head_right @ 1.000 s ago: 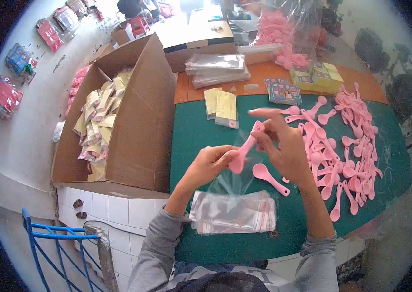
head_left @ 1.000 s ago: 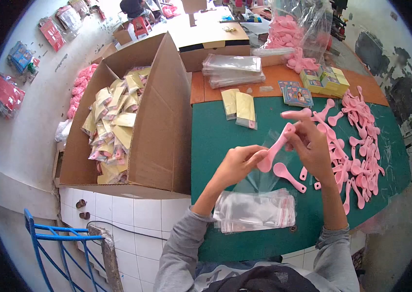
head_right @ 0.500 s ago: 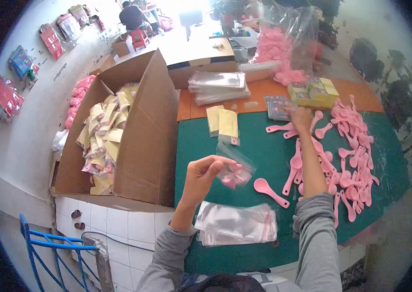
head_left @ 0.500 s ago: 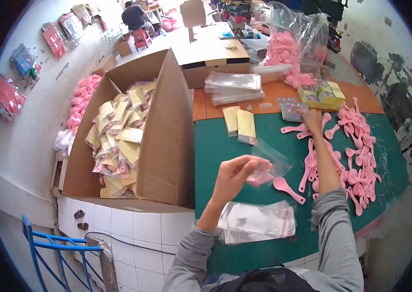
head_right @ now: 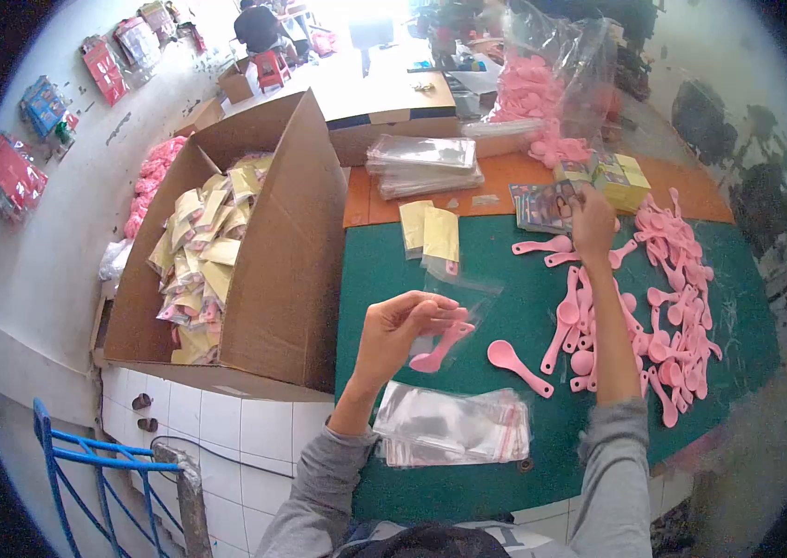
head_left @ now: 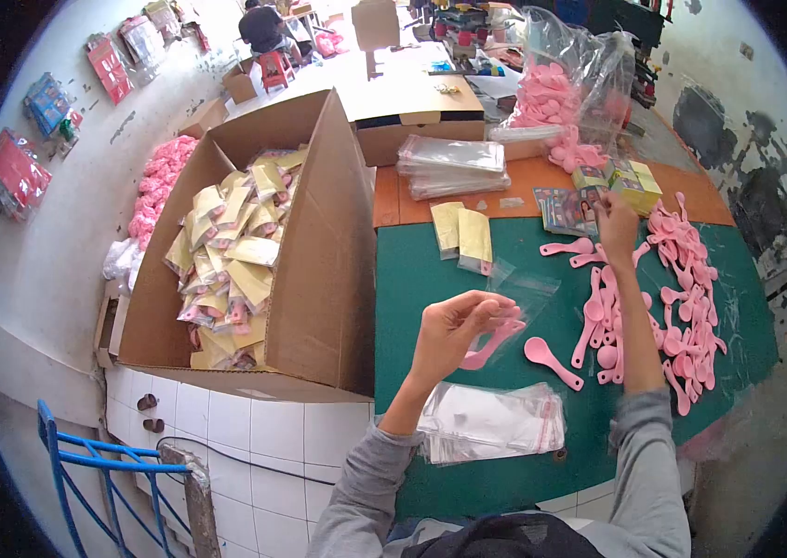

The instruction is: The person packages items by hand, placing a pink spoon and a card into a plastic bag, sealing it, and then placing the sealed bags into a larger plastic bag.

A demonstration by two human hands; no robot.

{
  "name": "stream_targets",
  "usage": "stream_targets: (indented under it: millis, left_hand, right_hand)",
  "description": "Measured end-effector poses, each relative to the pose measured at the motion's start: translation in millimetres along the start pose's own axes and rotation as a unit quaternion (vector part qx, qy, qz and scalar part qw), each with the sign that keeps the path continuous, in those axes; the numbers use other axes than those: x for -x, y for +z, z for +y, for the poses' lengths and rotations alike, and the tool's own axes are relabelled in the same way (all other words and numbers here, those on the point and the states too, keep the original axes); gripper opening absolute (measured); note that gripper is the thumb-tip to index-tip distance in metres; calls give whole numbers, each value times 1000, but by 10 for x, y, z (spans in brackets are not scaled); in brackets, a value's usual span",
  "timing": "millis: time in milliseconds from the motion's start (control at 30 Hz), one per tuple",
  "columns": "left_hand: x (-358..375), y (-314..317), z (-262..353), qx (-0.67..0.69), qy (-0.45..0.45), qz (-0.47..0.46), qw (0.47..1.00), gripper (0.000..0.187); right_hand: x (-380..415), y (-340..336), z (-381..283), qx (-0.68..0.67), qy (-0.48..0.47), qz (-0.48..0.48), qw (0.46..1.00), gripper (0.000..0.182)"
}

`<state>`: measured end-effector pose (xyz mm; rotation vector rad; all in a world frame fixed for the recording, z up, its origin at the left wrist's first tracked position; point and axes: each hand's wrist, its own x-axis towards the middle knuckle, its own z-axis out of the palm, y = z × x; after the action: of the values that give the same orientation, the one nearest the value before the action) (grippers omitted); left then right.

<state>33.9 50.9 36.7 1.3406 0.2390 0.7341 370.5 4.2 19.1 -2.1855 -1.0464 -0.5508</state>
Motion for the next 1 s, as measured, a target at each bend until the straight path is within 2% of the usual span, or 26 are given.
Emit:
stream_targets:
  millis: [67, 133, 200, 233, 300, 333, 533, 633, 733, 833, 933, 1000]
  left_hand:
    - [-9, -23, -26, -16, 5, 13, 1000, 21]
    - [-21, -23, -57, -12, 0, 21, 1000, 20]
    - [-15, -30, -84, -53, -14, 29, 998, 20]
    - [-13, -35, -92, -75, -20, 33, 996, 20]
    - [-9, -34, -117, -30, -20, 33, 999, 19]
    - [-5, -33, -124, -8, -20, 35, 999, 19]
    - [1, -14, -96, -26, -5, 10, 1000, 18]
    - [14, -1, -67, -24, -22, 22, 999, 18]
    - [22, -16, -133, -11, -18, 33, 999, 18]
    - [31, 11, -62, -27, -50, 43, 997, 18]
    - [26, 26, -90, -41, -20, 35, 998, 17]
    - [27, 35, -105, -30, -13, 36, 999, 17]
  right_hand:
    - [109, -404, -404, -276, 31, -88, 957, 15]
    - [378, -856, -838, -445, 60, -161, 879, 15]
    - [613, -1245, -1122, -471, 49, -218, 853, 12]
    - [686, -1327, -1190, -410, -20, -200, 890, 11]
    - [778, -1420, -1291, -276, -159, -161, 934, 9]
    - [806, -1442, -1330, -273, -172, -149, 935, 9]
    - [838, -1475, -1340, -322, -88, -111, 936, 10]
    - [804, -1426, -1279, -294, -171, -135, 931, 9]
    - [826, -1405, -1276, -276, -196, -149, 929, 9]
    - [835, -1454, -1282, -278, -177, -167, 929, 10]
    - [863, -1488, -1321, -296, -80, -110, 945, 9]
    - [848, -1449, -1287, -293, -154, -129, 935, 9]
